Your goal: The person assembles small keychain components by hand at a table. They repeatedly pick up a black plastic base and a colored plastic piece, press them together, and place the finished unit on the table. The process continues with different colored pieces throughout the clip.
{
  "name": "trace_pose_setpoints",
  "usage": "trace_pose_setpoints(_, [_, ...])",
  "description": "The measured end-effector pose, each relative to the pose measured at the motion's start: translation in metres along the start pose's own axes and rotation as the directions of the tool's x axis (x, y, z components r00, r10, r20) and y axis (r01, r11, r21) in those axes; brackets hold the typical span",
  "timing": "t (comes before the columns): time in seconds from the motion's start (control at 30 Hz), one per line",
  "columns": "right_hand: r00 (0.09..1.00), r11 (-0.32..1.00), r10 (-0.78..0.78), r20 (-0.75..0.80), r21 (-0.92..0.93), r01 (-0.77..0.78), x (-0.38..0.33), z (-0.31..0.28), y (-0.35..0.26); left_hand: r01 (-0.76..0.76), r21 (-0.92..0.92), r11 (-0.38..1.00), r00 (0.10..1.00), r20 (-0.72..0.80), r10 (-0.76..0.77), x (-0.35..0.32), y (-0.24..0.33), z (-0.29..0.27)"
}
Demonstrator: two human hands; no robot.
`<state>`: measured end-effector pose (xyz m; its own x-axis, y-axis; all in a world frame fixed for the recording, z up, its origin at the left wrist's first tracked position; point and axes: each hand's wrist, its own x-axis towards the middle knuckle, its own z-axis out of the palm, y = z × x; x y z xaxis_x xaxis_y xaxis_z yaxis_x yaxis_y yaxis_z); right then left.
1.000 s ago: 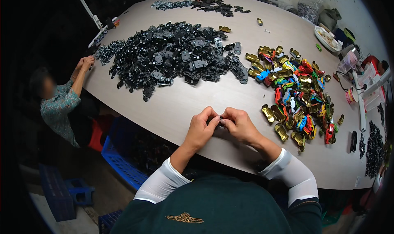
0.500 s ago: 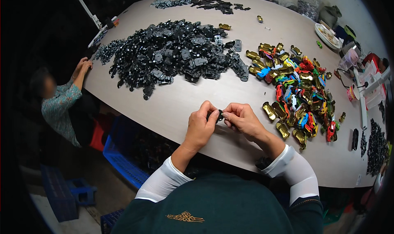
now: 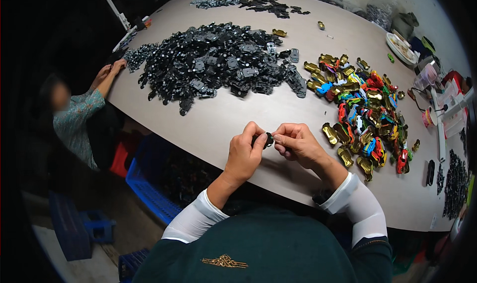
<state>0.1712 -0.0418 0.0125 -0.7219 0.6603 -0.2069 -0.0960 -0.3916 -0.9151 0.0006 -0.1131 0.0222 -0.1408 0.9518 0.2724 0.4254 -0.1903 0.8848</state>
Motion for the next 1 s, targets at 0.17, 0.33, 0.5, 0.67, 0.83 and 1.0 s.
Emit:
trace_pose_setpoints(0.17, [0.999, 0.999, -0.036, -0.026, -0.013, 0.036, -0.005, 0.009, -0.006, -0.015, 0.031, 0.999, 0.999, -0.034, 0.016, -0.003, 0.009, -0.001])
trace_pose_setpoints(0.33, [0.994, 0.995, -0.085, -0.067, -0.055, 0.081, -0.007, 0.015, -0.003, -0.028, 0.114, 0.993, 0.997, -0.065, 0.036, -0.009, 0.013, 0.002])
trace_pose_setpoints(0.5, [0.968, 0.955, -0.207, -0.142, -0.245, 0.168, -0.005, 0.024, 0.012, -0.070, 0.261, 0.963, 0.995, -0.057, 0.088, -0.014, 0.011, 0.005])
trace_pose_setpoints(0.67, [0.995, 0.991, -0.020, -0.096, -0.136, 0.007, -0.004, 0.022, -0.007, 0.075, -0.118, 0.990, 0.995, -0.055, -0.082, -0.020, -0.012, -0.014])
trace_pose_setpoints(0.83, [0.958, 0.954, -0.217, -0.190, -0.248, 0.167, 0.003, -0.014, -0.010, 0.422, -0.137, 0.896, 0.876, -0.193, -0.442, -0.056, -0.027, -0.113])
trace_pose_setpoints(1.0, [0.921, 0.864, -0.324, -0.217, -0.463, 0.195, -0.005, -0.016, -0.028, 0.565, 0.314, 0.763, 0.791, -0.471, -0.391, -0.150, -0.130, -0.236])
